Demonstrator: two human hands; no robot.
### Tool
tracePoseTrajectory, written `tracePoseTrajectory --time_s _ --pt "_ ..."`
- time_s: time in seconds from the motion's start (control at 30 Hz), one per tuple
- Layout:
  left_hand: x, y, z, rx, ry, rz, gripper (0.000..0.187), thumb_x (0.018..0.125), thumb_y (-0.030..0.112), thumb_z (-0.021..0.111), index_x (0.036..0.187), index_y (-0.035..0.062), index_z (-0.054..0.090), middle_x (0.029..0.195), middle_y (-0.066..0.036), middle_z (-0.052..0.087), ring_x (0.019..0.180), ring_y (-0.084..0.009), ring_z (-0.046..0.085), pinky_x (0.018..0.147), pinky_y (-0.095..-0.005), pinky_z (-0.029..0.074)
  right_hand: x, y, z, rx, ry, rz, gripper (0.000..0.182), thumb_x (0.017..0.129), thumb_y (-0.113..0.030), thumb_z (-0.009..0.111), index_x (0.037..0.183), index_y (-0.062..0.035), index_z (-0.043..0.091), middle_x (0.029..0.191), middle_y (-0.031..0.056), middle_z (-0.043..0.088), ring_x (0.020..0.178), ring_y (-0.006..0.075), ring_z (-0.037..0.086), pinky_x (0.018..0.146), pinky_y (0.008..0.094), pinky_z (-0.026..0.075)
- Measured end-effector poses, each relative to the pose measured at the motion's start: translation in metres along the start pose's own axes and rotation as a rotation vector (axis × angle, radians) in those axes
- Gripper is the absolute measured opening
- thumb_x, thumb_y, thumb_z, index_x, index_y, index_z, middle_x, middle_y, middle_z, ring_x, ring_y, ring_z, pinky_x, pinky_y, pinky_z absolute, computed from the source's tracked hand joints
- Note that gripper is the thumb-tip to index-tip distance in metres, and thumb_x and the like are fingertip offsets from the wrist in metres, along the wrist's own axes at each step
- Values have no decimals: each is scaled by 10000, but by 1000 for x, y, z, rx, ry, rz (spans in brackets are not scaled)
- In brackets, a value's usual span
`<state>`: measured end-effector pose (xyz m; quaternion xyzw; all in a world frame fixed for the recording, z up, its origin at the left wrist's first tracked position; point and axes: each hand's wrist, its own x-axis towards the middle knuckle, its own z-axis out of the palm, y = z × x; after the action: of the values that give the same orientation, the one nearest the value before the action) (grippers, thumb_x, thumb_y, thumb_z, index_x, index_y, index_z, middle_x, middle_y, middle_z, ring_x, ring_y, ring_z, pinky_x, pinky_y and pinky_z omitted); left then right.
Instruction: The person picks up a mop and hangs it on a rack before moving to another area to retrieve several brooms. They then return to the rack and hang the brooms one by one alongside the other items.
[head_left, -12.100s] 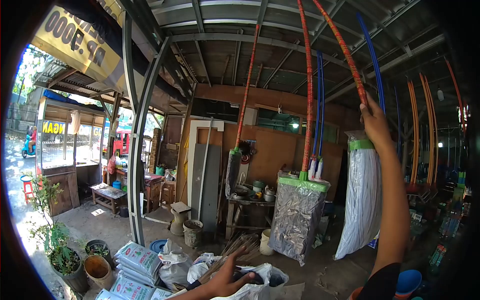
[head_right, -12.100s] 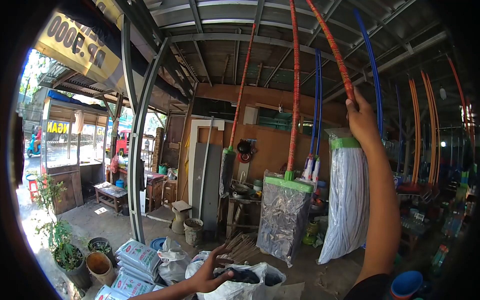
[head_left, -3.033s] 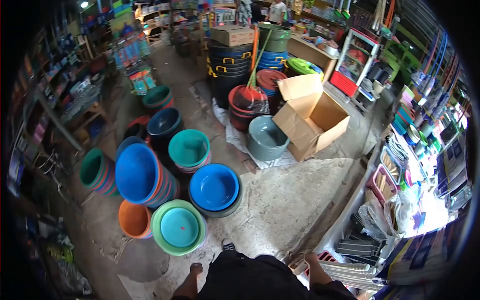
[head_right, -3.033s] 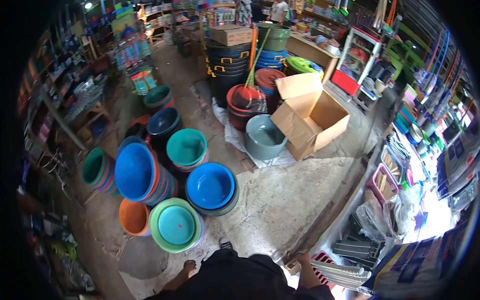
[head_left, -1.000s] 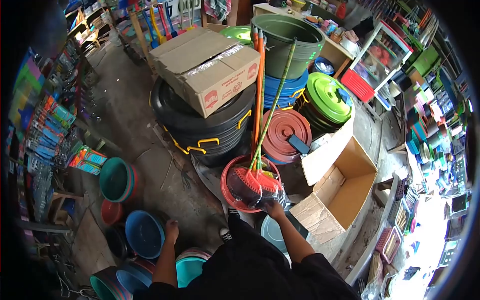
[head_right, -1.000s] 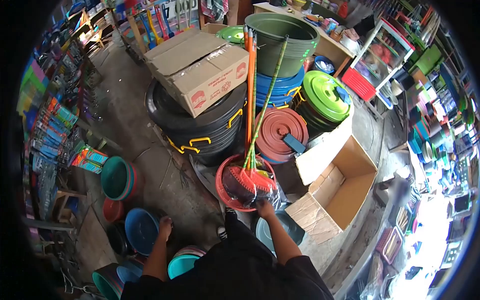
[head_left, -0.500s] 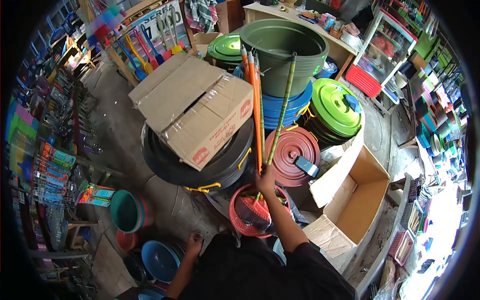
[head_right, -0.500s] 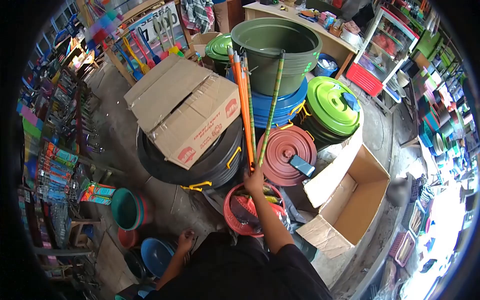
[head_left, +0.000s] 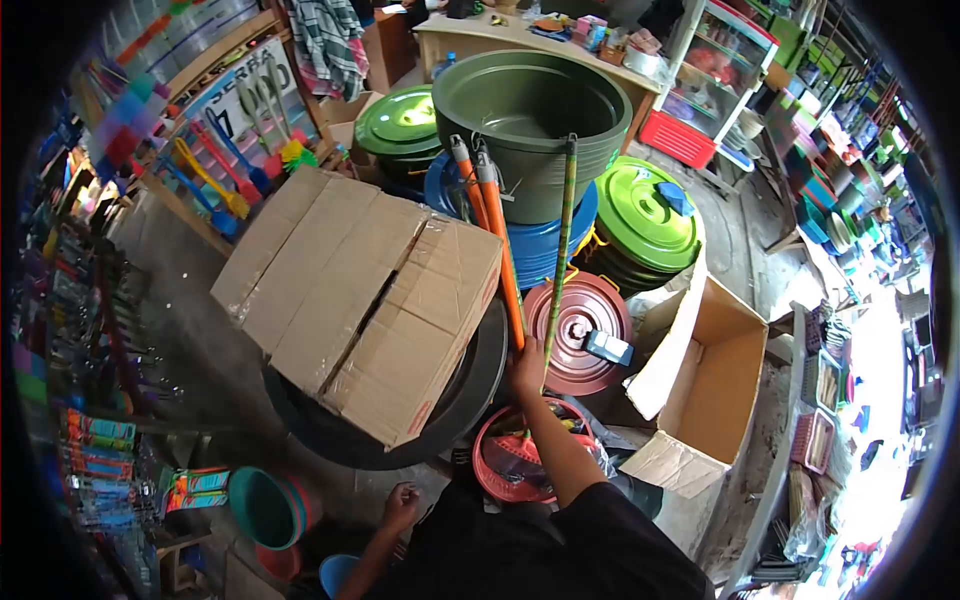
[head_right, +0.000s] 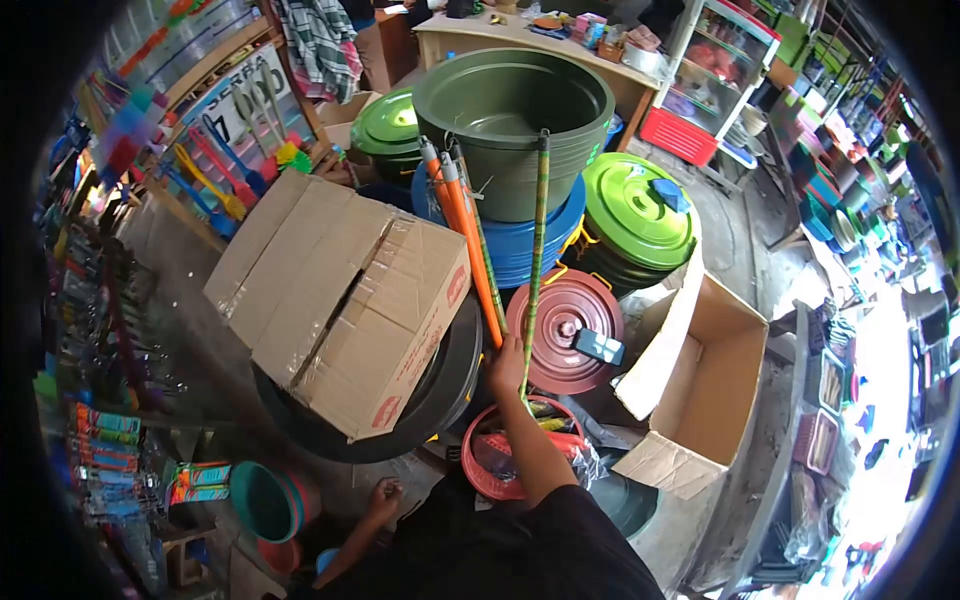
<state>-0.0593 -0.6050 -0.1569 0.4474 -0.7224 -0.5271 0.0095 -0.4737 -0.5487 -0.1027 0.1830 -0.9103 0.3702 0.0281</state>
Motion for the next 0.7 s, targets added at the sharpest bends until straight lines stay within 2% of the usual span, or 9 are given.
tracePoseTrajectory --time_s 0.13,0.2,0.33,0.4,0.43,0.47,0.53,0.6,0.7 --pt "37 9 -19 79 -89 -6 320 844 218 604 1092 20 560 1008 -163 614 917 -280 607 791 -358 468 -2 5 -3 118 16 17 368 718 -129 672 1022 -28 490 946 192 516 899 386 510 772 447 421" --pt "51 11 -23 173 -74 192 362 854 221 574 1149 13 545 1165 -204 564 1094 -340 534 912 -380 416 -7 9 -10 194 19 98 385 735 -167 688 1028 -11 493 942 185 520 903 368 510 783 432 416" --pt "68 8 -27 104 -152 311 402 870 240 537 1203 15 518 1253 -200 515 1207 -347 445 995 -388 350 -13 13 -28 -29 438 126 490 743 -222 720 1104 19 492 989 185 535 916 314 530 787 381 433" --pt "70 11 -31 152 -267 267 499 875 296 567 1240 -29 467 1324 -210 449 1253 -324 401 1024 -373 313 -13 64 -3 407 35 278 505 753 -205 707 1154 7 485 940 133 572 827 237 561 722 348 453" --pt "67 19 -34 164 -282 265 499 875 296 567 1240 -29 467 1324 -210 449 1253 -324 401 1024 -373 313 -10 69 -5 584 -192 418 415 761 -157 676 1116 2 531 856 64 596 728 160 556 665 308 456" --pt "63 27 -37 200 -311 175 509 879 315 559 1245 -26 464 1325 -206 449 1249 -329 404 1021 -375 317 -6 72 -6 589 -182 430 415 761 -157 676 1116 2 531 856 64 596 728 160 556 665 308 456" --pt "62 28 -41 249 -339 85 520 883 333 551 1249 -24 462 1326 -203 450 1245 -334 407 1019 -378 320 -1 82 1 730 -372 567 309 761 -122 649 1039 -1 586 793 16 586 690 122 536 662 285 452" --pt "62 29 -48 393 -435 -286 523 878 356 554 1247 -6 475 1321 -208 453 1244 -351 404 1020 -385 317 -2 84 2 734 -367 530 240 766 -108 629 979 1 609 778 17 588 704 116 543 663 281 451" --pt "62 33 -57 509 -428 -271 519 876 379 551 1231 4 496 1304 -212 468 1240 -363 404 1020 -383 318 -3 88 0 619 -331 335 268 798 -170 637 996 5 591 791 41 605 736 129 563 670 283 447"
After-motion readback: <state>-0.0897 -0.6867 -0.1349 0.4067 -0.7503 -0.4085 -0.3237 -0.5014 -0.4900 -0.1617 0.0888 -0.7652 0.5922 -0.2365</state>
